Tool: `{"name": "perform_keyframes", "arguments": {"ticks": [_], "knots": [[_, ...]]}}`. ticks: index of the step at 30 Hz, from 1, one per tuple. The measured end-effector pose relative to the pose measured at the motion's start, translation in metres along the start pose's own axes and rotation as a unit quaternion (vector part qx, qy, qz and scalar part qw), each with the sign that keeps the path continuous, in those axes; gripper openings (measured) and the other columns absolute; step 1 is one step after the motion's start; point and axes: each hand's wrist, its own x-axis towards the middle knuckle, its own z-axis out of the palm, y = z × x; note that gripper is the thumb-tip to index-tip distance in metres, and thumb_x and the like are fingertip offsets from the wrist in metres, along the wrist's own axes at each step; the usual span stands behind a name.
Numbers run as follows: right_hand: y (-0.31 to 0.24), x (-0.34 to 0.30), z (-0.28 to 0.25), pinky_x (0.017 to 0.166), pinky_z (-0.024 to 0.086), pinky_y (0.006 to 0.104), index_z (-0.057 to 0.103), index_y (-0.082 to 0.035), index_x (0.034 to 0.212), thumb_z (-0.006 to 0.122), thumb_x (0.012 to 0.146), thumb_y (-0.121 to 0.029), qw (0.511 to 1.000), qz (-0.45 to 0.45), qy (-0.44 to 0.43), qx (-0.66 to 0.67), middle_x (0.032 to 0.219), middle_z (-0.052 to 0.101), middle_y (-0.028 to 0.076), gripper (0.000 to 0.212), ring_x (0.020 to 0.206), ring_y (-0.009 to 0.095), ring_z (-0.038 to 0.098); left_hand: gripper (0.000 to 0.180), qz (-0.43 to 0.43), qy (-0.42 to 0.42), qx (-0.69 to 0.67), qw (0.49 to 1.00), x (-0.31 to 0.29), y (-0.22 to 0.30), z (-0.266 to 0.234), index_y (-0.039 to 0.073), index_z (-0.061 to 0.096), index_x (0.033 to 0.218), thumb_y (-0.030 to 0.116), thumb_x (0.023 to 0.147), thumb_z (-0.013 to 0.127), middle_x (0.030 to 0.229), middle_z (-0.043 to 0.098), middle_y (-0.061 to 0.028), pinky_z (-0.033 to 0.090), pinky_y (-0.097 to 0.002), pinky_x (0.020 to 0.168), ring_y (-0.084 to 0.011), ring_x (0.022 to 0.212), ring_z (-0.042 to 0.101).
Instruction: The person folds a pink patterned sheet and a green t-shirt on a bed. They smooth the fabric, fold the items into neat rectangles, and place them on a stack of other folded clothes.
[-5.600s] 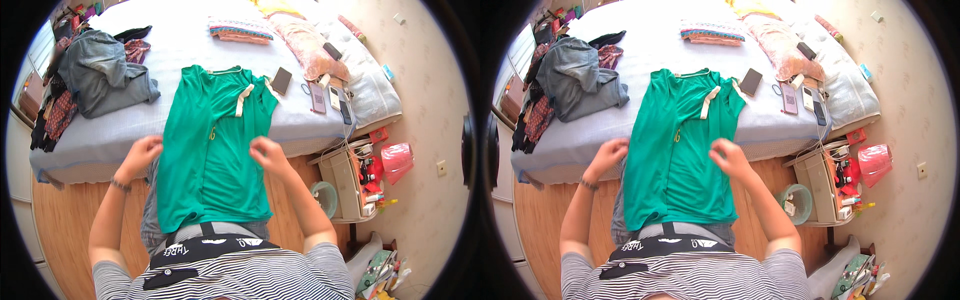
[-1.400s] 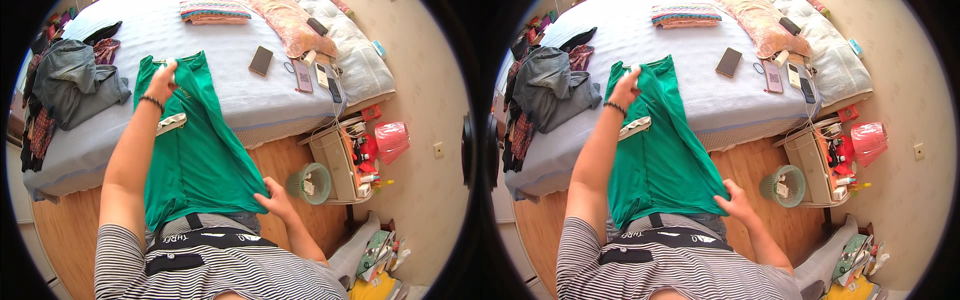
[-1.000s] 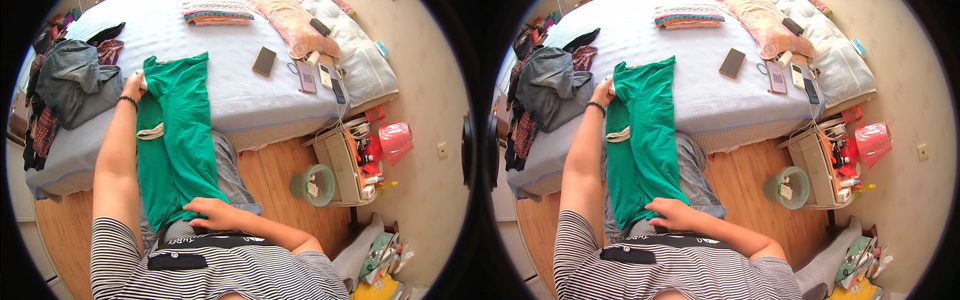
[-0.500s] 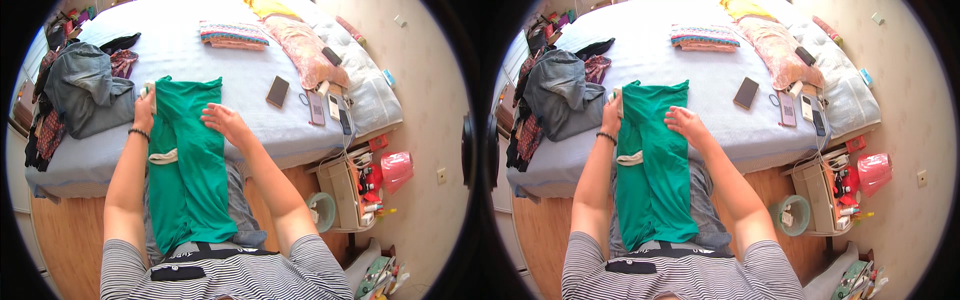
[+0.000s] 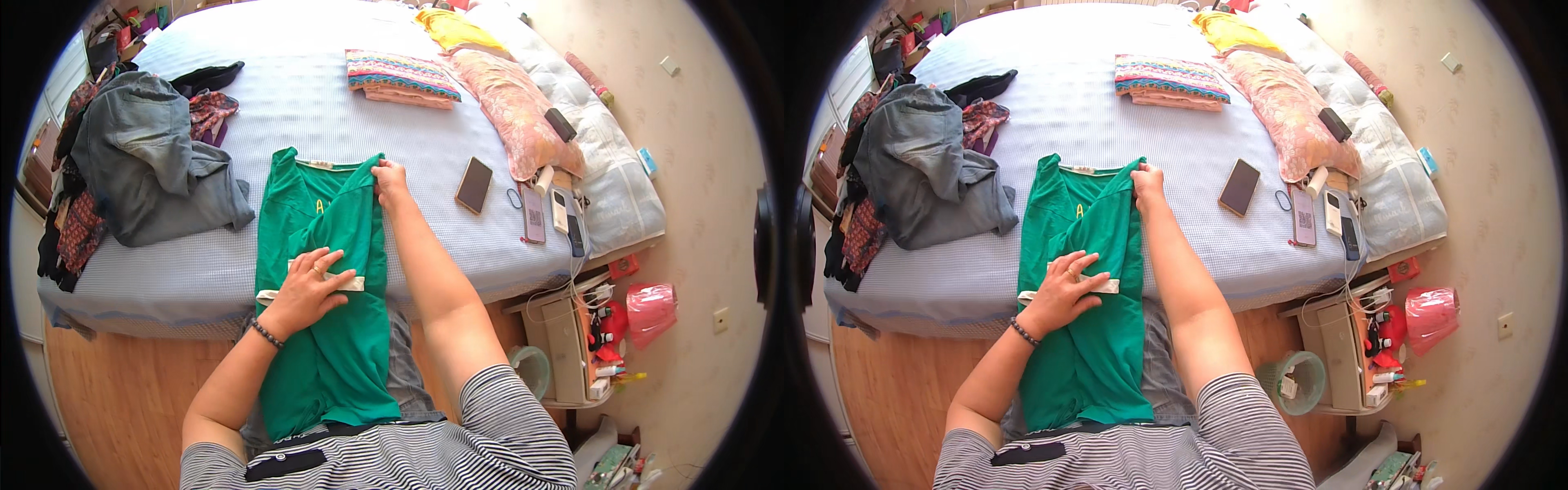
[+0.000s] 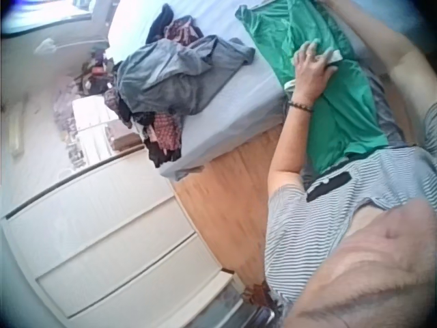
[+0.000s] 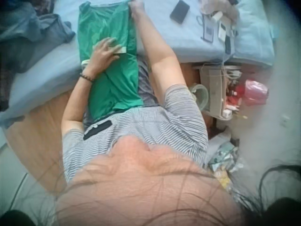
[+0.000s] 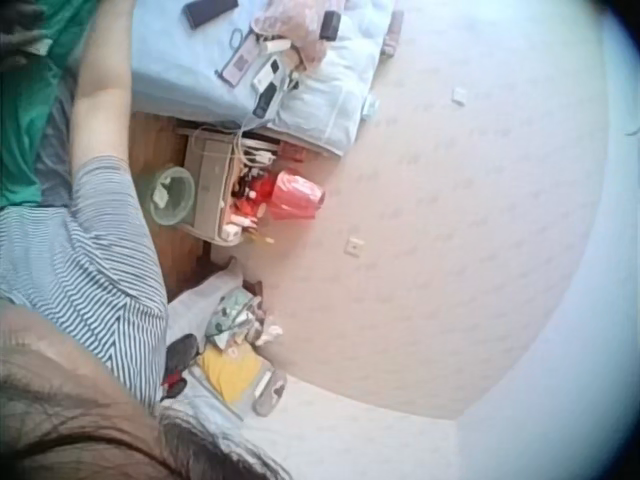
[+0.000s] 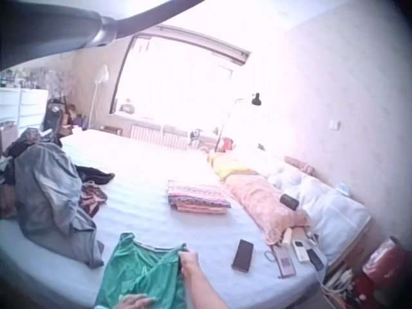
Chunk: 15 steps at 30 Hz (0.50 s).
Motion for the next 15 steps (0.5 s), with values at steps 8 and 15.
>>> {"name": "perform_keyframes", "arguments": {"ticks": [8,15], "knots": [[0.001,-0.041,0.003,0.059,0.051,0.0305,0.041,0.004,0.127,0.067,0.079,-0.008,0.968,-0.045,0.024,-0.245,0.085,0.06,0.008,0.056,0.07,0.016,0.059,0.031,-0.34,0.083,-0.121,0.929,-0.024,-0.059,-0.001,0.004,0.058,0.109,0.013,0.081,0.065,0.085,0.061,-0.0119,0.048,-0.036,0.065,-0.0283,0.078,0.06],[0.013,-0.023,-0.01,0.067,0.051,0.0341,0.051,0.0,0.116,0.072,0.068,-0.007,0.889,-0.2,0.119,-0.395,0.083,0.059,0.009,0.053,0.068,0.022,0.059,0.024,-0.426,0.09,-0.24,0.868,-0.02,-0.067,-0.005,0.003,0.06,0.105,0.01,0.081,0.061,0.063,0.057,-0.0091,0.045,-0.0347,0.055,-0.019,0.057,0.056]]}}
